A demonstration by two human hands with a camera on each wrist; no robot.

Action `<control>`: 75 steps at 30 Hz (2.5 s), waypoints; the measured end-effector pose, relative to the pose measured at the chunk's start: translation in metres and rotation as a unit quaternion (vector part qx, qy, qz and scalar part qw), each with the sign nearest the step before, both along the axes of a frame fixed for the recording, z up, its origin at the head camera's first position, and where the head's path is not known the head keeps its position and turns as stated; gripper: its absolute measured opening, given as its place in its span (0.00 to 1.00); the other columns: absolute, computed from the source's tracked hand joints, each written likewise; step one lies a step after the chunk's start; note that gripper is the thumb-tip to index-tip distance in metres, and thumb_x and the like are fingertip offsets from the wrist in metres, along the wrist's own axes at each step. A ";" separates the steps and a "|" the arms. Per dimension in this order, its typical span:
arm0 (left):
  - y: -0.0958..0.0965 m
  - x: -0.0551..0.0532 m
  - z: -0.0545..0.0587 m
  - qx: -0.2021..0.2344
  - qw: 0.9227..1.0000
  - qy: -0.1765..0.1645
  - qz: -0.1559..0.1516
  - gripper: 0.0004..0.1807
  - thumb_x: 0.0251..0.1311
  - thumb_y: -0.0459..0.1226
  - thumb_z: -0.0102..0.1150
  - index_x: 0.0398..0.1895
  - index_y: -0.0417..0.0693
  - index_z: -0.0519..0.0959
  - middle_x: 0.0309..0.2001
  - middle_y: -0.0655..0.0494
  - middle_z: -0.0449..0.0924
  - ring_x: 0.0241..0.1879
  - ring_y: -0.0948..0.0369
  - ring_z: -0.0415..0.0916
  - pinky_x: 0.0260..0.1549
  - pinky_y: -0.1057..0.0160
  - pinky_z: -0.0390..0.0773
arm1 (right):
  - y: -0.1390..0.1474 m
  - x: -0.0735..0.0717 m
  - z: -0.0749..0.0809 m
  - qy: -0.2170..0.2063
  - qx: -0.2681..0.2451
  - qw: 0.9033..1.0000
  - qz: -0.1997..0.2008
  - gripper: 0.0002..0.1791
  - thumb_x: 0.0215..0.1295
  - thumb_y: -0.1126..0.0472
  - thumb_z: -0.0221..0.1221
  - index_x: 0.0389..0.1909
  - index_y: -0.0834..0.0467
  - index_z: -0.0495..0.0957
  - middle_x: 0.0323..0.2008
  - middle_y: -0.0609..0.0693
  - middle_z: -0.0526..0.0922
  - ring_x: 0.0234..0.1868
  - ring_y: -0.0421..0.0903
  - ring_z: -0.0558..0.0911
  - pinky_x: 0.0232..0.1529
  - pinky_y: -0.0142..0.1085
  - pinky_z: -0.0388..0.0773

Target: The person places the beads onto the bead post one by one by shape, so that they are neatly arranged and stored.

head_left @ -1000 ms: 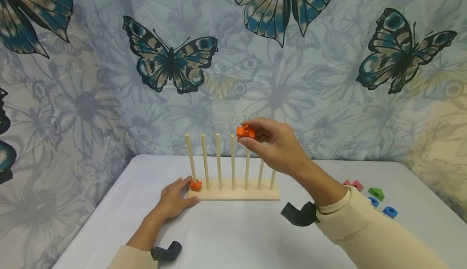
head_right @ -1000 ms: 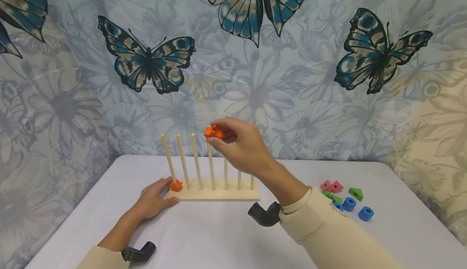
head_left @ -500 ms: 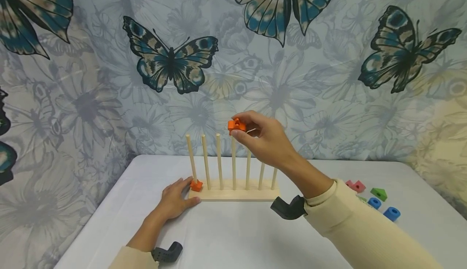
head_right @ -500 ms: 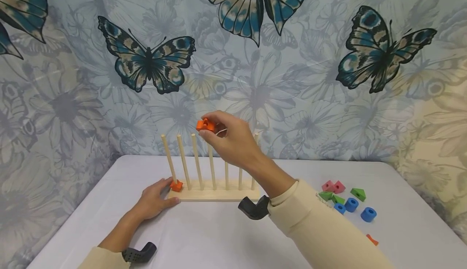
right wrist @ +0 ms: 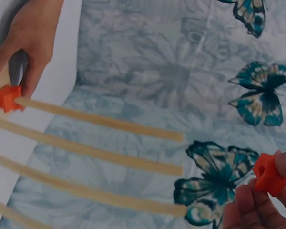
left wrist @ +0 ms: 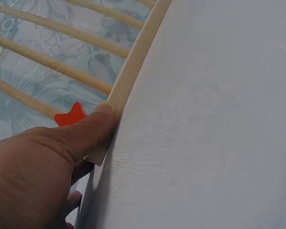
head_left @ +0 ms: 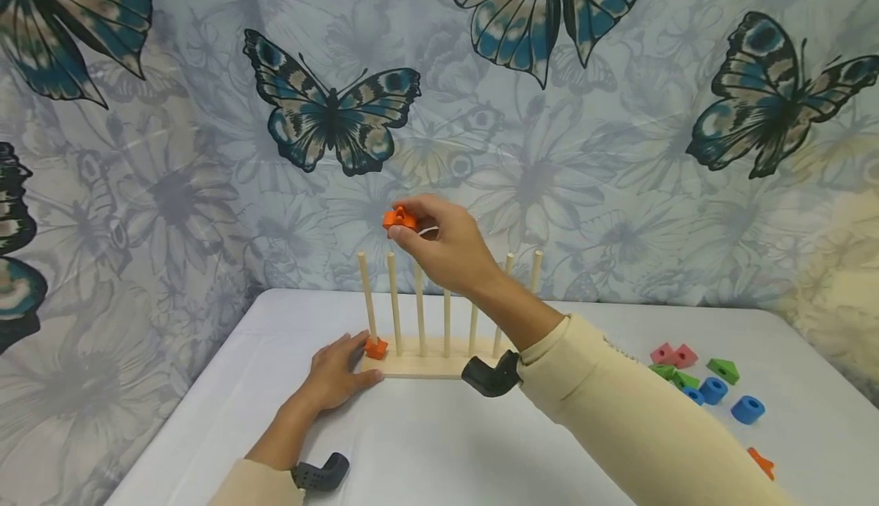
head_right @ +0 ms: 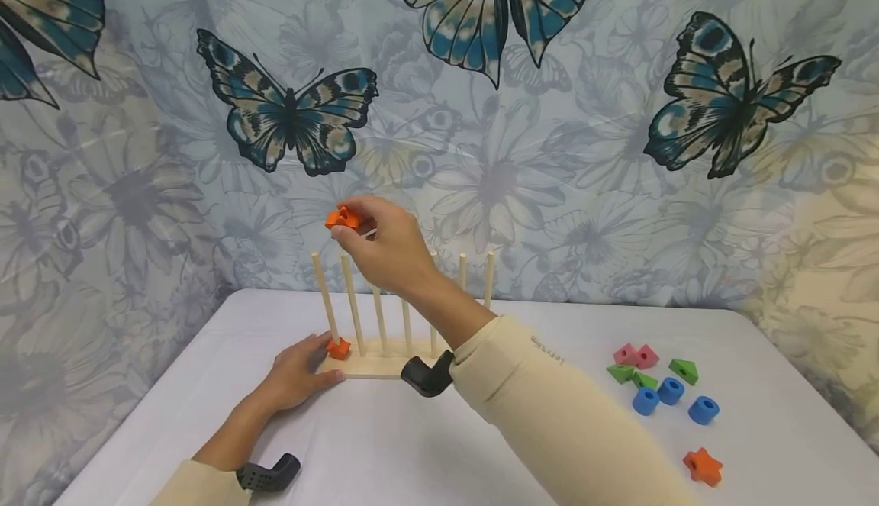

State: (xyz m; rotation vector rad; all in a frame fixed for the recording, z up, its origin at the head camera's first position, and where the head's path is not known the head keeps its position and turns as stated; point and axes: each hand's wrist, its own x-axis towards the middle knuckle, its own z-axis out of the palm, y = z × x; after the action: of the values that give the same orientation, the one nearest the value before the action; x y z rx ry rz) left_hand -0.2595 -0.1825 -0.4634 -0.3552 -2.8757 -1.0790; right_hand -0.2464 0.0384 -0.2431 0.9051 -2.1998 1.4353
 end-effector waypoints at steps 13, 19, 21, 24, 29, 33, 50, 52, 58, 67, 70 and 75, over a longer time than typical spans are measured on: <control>0.004 -0.002 0.000 -0.003 1.000 -0.004 0.000 0.42 0.51 0.46 0.72 0.69 0.43 0.67 0.65 0.45 0.68 0.70 0.44 0.52 0.65 0.43 0.42 | -0.045 -0.023 -0.021 -0.004 0.031 0.998 -0.053 0.18 0.64 0.64 0.63 0.54 0.63 0.79 0.41 0.52 0.82 0.39 0.46 0.79 0.41 0.34 0.77; 0.002 -0.003 -0.001 -0.006 1.000 -0.006 0.008 0.43 0.50 0.46 0.73 0.69 0.43 0.67 0.65 0.45 0.68 0.70 0.44 0.52 0.65 0.42 0.41 | -0.057 -0.025 -0.032 0.009 0.026 0.998 -0.056 0.17 0.63 0.65 0.63 0.53 0.65 0.79 0.42 0.53 0.81 0.40 0.47 0.78 0.44 0.33 0.76; 0.001 -0.003 -0.001 -0.005 1.000 -0.009 0.009 0.43 0.50 0.46 0.73 0.69 0.43 0.67 0.65 0.45 0.68 0.70 0.44 0.52 0.65 0.42 0.41 | -0.060 -0.026 -0.037 0.003 0.025 0.998 -0.063 0.17 0.63 0.65 0.63 0.52 0.65 0.80 0.41 0.53 0.81 0.40 0.47 0.79 0.43 0.32 0.76; 0.001 -0.002 -0.001 -0.009 1.000 -0.014 0.009 0.43 0.50 0.46 0.73 0.69 0.43 0.66 0.65 0.45 0.68 0.70 0.44 0.51 0.65 0.42 0.41 | -0.063 -0.028 -0.045 0.000 0.024 0.997 -0.071 0.17 0.62 0.66 0.64 0.52 0.64 0.80 0.41 0.52 0.81 0.39 0.46 0.79 0.41 0.31 0.76; 0.002 -0.002 -0.001 -0.014 1.000 -0.020 0.014 0.43 0.50 0.47 0.73 0.70 0.44 0.66 0.66 0.45 0.67 0.70 0.44 0.51 0.65 0.41 0.41 | -0.066 -0.028 -0.057 0.007 0.007 0.997 -0.070 0.18 0.63 0.66 0.63 0.54 0.64 0.79 0.43 0.52 0.81 0.40 0.45 0.79 0.40 0.28 0.76; 0.004 -0.001 0.002 -0.010 1.000 -0.012 0.010 0.42 0.51 0.45 0.73 0.69 0.43 0.67 0.65 0.45 0.69 0.70 0.43 0.52 0.65 0.41 0.42 | -0.066 -0.027 -0.067 0.006 -0.025 0.997 -0.069 0.18 0.63 0.66 0.62 0.54 0.65 0.78 0.43 0.52 0.81 0.39 0.43 0.79 0.39 0.30 0.78; 0.004 -0.002 0.003 -0.013 0.999 -0.024 0.021 0.42 0.51 0.45 0.73 0.69 0.46 0.67 0.66 0.46 0.68 0.70 0.44 0.50 0.65 0.39 0.39 | -0.073 -0.024 -0.109 -0.102 -0.182 0.977 -0.034 0.27 0.60 0.69 0.63 0.61 0.56 0.69 0.41 0.50 0.79 0.41 0.44 0.79 0.44 0.39 0.78; 0.004 -0.002 0.003 -0.012 0.999 -0.027 0.023 0.42 0.51 0.45 0.73 0.70 0.46 0.67 0.66 0.46 0.68 0.71 0.44 0.50 0.65 0.39 0.39 | -0.073 -0.024 -0.114 -0.114 -0.180 0.976 -0.039 0.24 0.61 0.68 0.63 0.58 0.58 0.70 0.41 0.49 0.79 0.42 0.44 0.79 0.45 0.38 0.77; 0.005 -0.003 0.003 -0.018 0.999 -0.021 0.017 0.42 0.51 0.46 0.72 0.69 0.45 0.67 0.66 0.47 0.68 0.70 0.44 0.51 0.65 0.40 0.39 | -0.071 -0.022 -0.128 -0.149 -0.164 0.973 -0.062 0.18 0.61 0.65 0.64 0.51 0.60 0.74 0.43 0.48 0.79 0.44 0.45 0.78 0.46 0.39 0.76; 0.003 -0.003 0.003 -0.019 1.000 -0.009 0.009 0.41 0.51 0.46 0.72 0.68 0.42 0.67 0.65 0.44 0.69 0.69 0.44 0.53 0.65 0.41 0.43 | -0.073 -0.020 -0.150 -0.171 -0.139 0.971 -0.093 0.16 0.59 0.65 0.65 0.47 0.60 0.77 0.37 0.45 0.81 0.43 0.43 0.78 0.49 0.45 0.74; 0.001 -0.003 0.003 -0.015 1.000 -0.003 0.002 0.42 0.52 0.47 0.72 0.68 0.42 0.67 0.65 0.43 0.68 0.69 0.43 0.53 0.65 0.41 0.43 | -0.073 -0.018 -0.155 -0.178 -0.133 0.969 -0.106 0.15 0.57 0.66 0.66 0.46 0.58 0.78 0.36 0.44 0.81 0.43 0.43 0.79 0.48 0.43 0.73; -0.001 -0.002 0.002 -0.009 1.000 0.003 -0.004 0.42 0.52 0.48 0.71 0.68 0.41 0.67 0.65 0.43 0.68 0.69 0.42 0.53 0.64 0.40 0.42 | -0.074 -0.017 -0.164 -0.199 -0.131 0.965 -0.111 0.14 0.55 0.68 0.66 0.43 0.57 0.78 0.35 0.44 0.81 0.43 0.43 0.78 0.51 0.44 0.71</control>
State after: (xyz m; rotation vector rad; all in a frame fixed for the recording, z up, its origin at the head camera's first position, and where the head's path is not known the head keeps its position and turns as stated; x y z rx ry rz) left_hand -0.2613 -0.1839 -0.4612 -0.3715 -2.8826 -1.0530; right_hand -0.2637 -0.0356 -0.4074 0.2854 -2.2140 1.8603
